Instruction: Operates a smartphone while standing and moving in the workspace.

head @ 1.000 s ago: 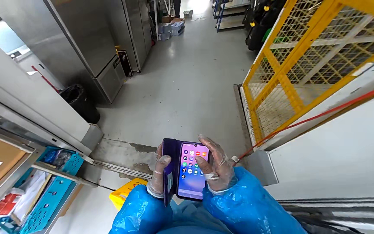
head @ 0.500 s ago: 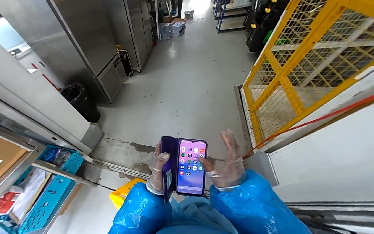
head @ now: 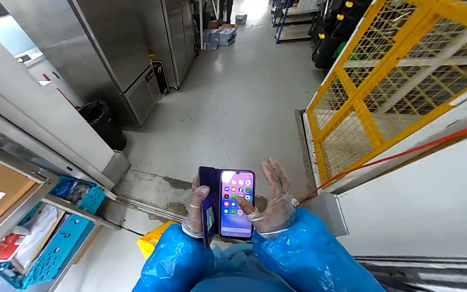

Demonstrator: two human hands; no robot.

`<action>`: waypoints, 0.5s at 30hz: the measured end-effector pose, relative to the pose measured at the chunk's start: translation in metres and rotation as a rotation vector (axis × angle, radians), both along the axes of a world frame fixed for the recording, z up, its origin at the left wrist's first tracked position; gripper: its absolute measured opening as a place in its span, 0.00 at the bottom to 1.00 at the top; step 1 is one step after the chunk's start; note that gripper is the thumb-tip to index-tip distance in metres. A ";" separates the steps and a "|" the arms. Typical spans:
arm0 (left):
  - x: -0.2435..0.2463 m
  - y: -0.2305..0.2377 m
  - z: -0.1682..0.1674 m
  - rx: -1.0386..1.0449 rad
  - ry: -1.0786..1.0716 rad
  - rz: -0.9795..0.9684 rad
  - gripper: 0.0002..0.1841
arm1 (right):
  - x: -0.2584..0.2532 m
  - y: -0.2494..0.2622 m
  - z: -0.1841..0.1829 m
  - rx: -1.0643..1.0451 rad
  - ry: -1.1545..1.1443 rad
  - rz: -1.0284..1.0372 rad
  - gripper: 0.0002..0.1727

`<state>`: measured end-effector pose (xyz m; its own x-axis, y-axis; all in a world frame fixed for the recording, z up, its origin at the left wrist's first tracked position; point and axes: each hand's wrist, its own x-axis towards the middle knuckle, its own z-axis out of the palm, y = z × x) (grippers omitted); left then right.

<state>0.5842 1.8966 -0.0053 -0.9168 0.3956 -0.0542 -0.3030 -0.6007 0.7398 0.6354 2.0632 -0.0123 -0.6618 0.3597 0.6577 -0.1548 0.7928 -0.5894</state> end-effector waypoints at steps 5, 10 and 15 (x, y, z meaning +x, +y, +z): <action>-0.003 -0.005 -0.002 0.011 0.018 -0.003 0.43 | -0.008 -0.006 -0.002 0.003 -0.005 0.015 0.55; -0.003 -0.009 -0.001 0.013 0.025 0.011 0.44 | -0.010 -0.010 0.000 -0.008 -0.047 0.019 0.56; -0.006 -0.016 -0.002 0.063 0.038 0.003 0.40 | -0.007 -0.009 0.006 -0.053 0.044 0.093 0.48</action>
<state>0.5787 1.8804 -0.0074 -0.9187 0.3949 0.0054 -0.2741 -0.6475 0.7111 0.6280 2.0546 -0.0061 -0.6648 0.3329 0.6688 -0.2531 0.7419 -0.6209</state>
